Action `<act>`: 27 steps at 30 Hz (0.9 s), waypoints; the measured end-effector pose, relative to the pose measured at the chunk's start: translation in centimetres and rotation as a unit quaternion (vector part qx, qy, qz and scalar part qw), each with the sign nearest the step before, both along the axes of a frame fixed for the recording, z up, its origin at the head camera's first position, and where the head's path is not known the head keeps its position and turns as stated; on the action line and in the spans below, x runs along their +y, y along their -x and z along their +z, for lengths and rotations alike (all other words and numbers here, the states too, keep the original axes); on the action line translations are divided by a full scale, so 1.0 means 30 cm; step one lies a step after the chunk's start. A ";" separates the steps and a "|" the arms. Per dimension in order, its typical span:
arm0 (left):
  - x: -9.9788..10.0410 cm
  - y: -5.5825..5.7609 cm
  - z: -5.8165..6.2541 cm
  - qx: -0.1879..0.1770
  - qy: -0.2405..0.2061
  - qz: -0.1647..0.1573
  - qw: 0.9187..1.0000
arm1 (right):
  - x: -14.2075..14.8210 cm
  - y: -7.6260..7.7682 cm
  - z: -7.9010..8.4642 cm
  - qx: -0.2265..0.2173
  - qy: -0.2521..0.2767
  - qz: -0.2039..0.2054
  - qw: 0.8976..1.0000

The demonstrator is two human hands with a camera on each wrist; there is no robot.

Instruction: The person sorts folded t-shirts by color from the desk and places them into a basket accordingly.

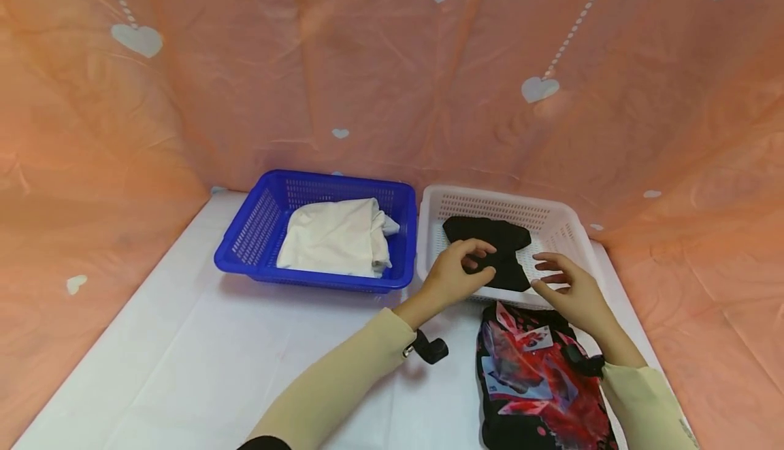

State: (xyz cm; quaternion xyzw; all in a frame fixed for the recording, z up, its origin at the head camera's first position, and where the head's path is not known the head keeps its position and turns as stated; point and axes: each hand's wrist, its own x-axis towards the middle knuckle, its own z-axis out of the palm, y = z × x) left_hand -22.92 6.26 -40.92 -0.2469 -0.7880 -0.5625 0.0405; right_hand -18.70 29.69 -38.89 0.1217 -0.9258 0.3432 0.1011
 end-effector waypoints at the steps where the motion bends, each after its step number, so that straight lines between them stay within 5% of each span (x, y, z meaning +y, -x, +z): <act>1: -0.002 -0.022 -0.002 -0.001 -0.004 -0.009 1.000 | 0.003 -0.019 0.001 0.004 0.003 0.003 1.000; 8: -0.008 -0.166 -0.064 -0.039 0.025 -0.039 0.998 | 0.034 -0.152 -0.028 0.005 0.000 0.002 1.000; 17: -0.007 -0.291 -0.179 -0.159 0.059 -0.030 0.985 | 0.104 -0.289 -0.147 -0.039 -0.078 -0.051 0.995; 22: 0.007 -0.335 -0.210 -0.206 0.052 -0.014 0.977 | 0.147 -0.316 -0.185 -0.129 -0.093 -0.060 0.985; 27: 0.027 -0.364 -0.223 -0.226 0.063 -0.022 0.972 | 0.172 -0.309 -0.199 -0.249 -0.086 -0.064 0.962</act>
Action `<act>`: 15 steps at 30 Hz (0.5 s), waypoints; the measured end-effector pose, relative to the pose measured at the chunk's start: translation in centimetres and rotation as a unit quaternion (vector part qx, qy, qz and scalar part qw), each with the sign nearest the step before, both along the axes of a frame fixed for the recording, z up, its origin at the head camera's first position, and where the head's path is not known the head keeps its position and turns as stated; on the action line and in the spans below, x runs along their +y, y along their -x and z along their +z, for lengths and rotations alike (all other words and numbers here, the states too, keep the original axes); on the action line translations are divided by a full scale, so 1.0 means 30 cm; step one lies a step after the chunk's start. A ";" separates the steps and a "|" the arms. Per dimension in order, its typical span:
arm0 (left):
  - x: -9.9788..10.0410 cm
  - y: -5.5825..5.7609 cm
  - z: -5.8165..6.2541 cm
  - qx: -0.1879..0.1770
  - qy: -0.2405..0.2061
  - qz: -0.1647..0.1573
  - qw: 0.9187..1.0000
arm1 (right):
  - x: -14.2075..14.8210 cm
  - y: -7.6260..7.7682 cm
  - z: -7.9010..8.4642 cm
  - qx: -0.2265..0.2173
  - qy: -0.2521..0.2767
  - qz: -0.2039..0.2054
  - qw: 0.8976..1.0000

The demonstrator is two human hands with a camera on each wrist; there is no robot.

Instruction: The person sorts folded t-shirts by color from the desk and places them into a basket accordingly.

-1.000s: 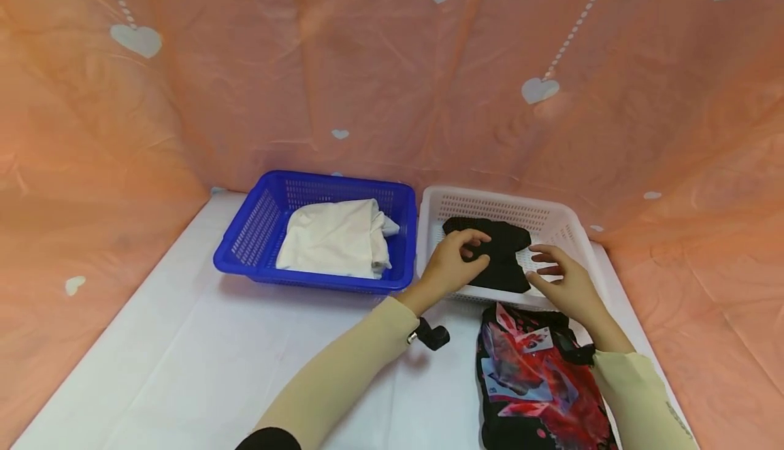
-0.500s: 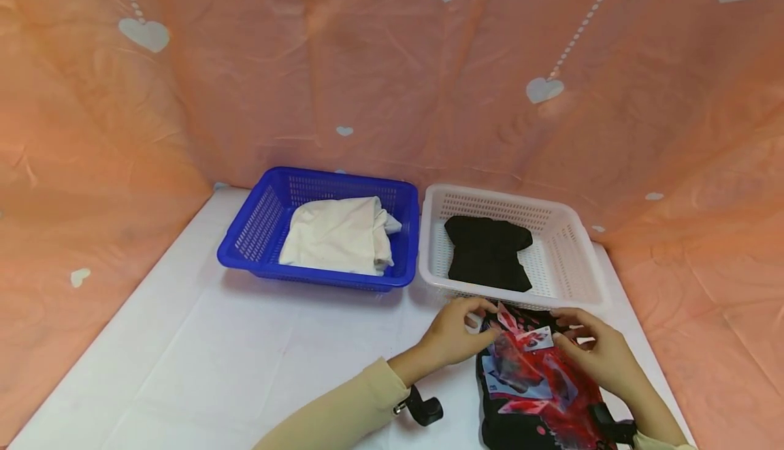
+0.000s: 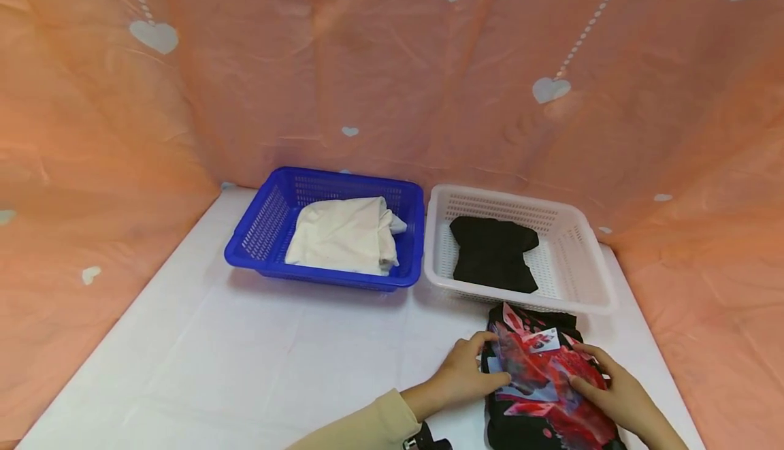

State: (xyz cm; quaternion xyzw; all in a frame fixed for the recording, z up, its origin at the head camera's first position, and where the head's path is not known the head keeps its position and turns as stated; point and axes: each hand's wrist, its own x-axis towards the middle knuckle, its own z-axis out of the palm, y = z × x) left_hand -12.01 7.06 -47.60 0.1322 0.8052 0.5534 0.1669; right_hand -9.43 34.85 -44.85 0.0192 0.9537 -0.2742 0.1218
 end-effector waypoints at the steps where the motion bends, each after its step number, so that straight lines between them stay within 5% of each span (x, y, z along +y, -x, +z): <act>1: 0.004 -0.003 -0.001 -0.001 0.002 -0.006 1.000 | 0.003 0.002 -0.001 -0.017 0.006 -0.004 1.000; 6: 0.017 -0.008 -0.004 -0.007 0.016 -0.040 0.999 | 0.010 0.009 -0.012 -0.051 0.040 -0.014 0.998; 15: 0.065 -0.021 -0.011 -0.042 0.012 -0.057 0.997 | 0.004 0.003 -0.037 -0.015 0.051 -0.022 0.998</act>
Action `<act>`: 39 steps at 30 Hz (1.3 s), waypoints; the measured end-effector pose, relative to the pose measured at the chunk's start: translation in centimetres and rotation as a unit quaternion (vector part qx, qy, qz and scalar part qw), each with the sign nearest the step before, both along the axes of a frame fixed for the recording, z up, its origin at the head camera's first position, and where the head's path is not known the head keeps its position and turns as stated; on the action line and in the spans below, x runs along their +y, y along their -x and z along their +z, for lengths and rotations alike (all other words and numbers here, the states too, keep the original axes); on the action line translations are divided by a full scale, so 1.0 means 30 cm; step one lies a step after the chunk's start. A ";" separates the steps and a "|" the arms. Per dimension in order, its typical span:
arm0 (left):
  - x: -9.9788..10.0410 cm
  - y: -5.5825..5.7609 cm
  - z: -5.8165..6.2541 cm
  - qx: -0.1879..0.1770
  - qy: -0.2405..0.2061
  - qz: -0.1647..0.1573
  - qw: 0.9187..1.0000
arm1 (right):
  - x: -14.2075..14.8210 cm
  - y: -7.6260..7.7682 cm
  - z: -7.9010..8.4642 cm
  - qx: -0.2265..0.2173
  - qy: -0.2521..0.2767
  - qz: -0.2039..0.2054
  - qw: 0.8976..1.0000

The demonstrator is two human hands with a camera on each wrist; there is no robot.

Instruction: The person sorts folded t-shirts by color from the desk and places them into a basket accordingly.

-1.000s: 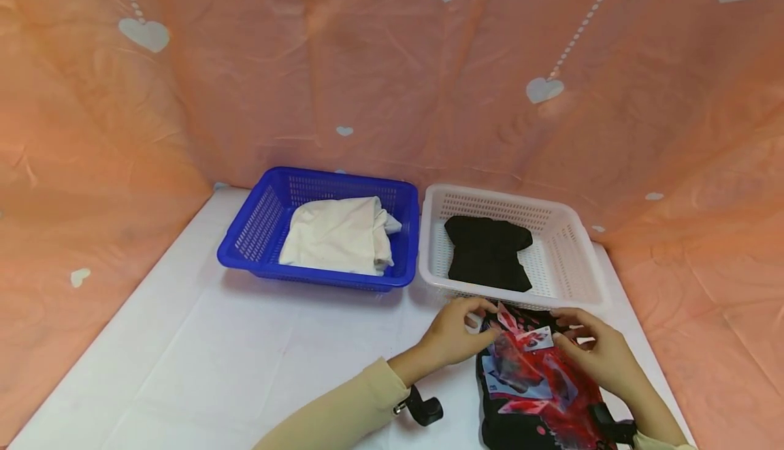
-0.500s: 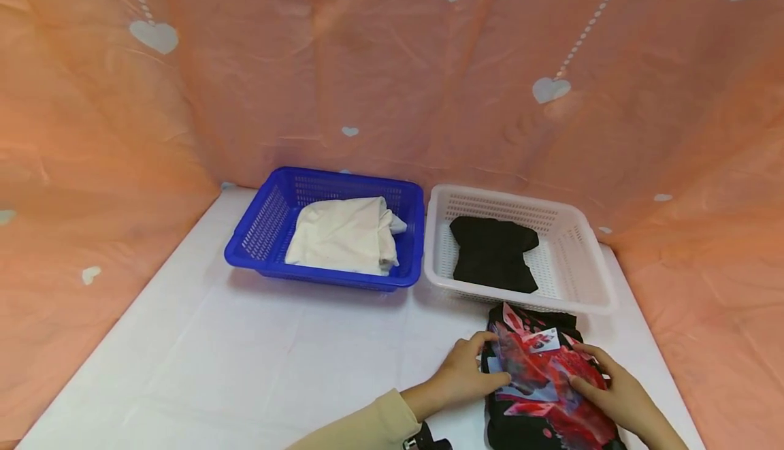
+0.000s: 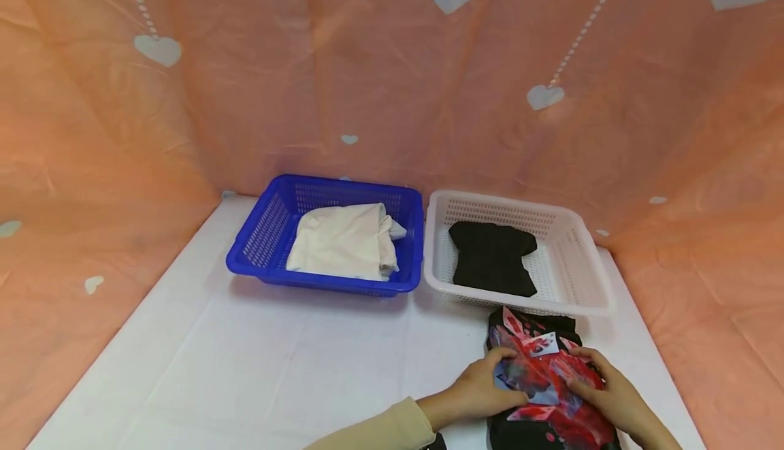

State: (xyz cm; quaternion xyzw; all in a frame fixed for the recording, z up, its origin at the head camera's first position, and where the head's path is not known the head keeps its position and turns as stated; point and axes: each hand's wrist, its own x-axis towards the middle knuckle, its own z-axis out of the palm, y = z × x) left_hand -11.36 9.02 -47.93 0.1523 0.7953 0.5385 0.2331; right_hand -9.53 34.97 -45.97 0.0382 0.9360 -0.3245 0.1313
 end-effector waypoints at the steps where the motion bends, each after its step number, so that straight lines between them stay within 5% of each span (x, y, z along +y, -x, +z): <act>1: 0.005 -0.003 -0.004 -0.004 -0.003 -0.001 1.000 | -0.001 0.001 -0.003 0.000 0.002 0.000 1.000; 9: 0.019 -0.003 -0.007 0.002 0.001 -0.012 1.000 | 0.002 0.013 -0.012 0.001 0.010 0.023 1.000; 19: -0.014 0.001 -0.002 0.037 -0.011 -0.030 0.999 | -0.020 0.001 0.030 -0.031 0.152 0.103 0.983; 28: -0.064 0.013 0.082 0.119 -0.055 -0.087 0.988 | -0.050 -0.038 0.075 0.000 0.152 0.135 0.979; 32: -0.098 0.022 0.129 0.143 -0.087 -0.114 0.979 | -0.057 -0.055 0.097 0.024 0.221 0.167 0.960; 39: -0.170 0.053 0.201 0.183 -0.151 -0.140 0.961 | -0.080 -0.055 0.165 0.033 0.363 0.188 0.912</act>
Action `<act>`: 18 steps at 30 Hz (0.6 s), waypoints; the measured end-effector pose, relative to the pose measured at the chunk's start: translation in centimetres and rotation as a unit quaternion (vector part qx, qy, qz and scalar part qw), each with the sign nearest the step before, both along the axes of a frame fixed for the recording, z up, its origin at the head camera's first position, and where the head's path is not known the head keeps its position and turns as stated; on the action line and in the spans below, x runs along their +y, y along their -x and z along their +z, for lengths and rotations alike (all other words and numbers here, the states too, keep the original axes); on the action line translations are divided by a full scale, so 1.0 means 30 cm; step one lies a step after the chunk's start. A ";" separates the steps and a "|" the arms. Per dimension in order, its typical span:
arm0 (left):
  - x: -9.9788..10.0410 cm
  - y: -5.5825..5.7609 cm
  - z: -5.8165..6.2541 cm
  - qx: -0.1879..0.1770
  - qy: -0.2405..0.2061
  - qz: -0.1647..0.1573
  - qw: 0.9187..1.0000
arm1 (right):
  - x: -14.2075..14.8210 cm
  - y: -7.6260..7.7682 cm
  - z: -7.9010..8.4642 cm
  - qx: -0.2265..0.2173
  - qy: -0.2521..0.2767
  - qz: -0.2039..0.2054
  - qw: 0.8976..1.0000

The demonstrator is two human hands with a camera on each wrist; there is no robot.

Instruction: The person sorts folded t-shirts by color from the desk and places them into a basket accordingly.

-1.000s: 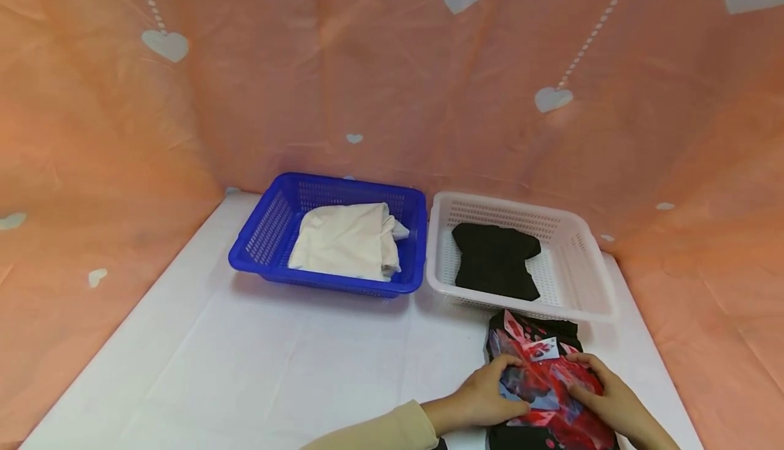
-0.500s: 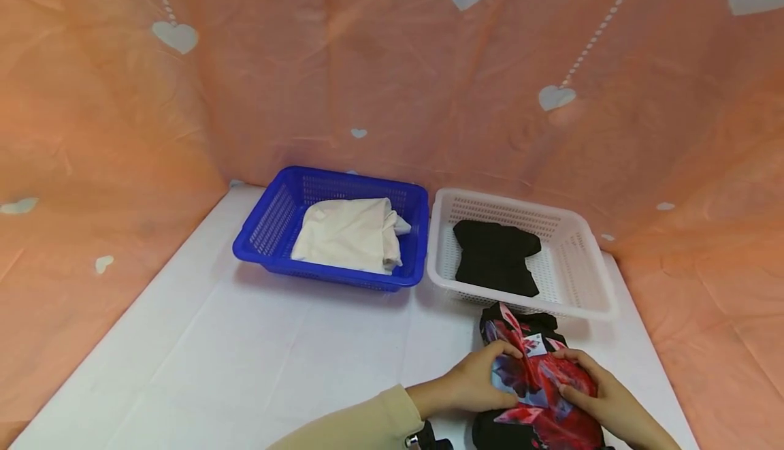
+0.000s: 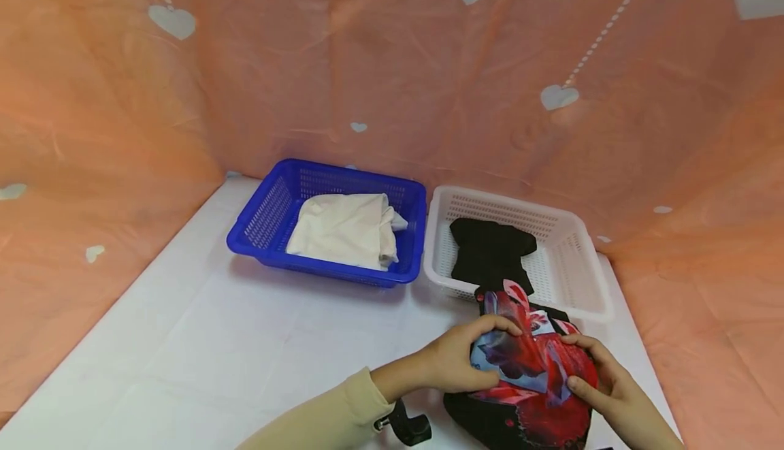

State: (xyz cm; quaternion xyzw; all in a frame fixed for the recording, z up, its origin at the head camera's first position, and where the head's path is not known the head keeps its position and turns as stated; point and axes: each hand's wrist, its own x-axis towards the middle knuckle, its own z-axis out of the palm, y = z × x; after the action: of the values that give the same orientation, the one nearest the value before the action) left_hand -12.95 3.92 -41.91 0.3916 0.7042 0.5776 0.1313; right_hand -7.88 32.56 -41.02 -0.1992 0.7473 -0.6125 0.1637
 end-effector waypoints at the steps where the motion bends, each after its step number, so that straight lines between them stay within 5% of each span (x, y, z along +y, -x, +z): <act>1: -0.009 0.005 0.010 -0.005 -0.005 0.002 1.000 | -0.004 0.003 0.010 0.006 0.011 0.004 1.000; 5: -0.034 0.028 0.042 -0.017 -0.021 0.014 1.000 | -0.016 0.020 0.050 0.044 0.030 0.005 0.999; 9: -0.038 0.052 0.065 -0.008 -0.029 0.037 0.999 | -0.028 0.052 0.093 0.096 0.000 -0.040 0.995; 14: -0.026 0.094 0.103 0.048 -0.021 0.111 0.992 | -0.053 0.119 0.154 0.153 -0.036 -0.112 0.981; 18: -0.004 0.162 0.132 0.105 -0.024 0.161 0.981 | -0.077 0.183 0.211 0.205 -0.072 -0.174 0.961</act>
State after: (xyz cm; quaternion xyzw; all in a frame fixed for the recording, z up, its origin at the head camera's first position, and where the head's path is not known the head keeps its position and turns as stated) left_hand -17.81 3.81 -37.94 0.3347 0.7536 0.5637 -0.0471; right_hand -13.36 30.24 -34.70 -0.1754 0.8301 -0.5219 -0.0879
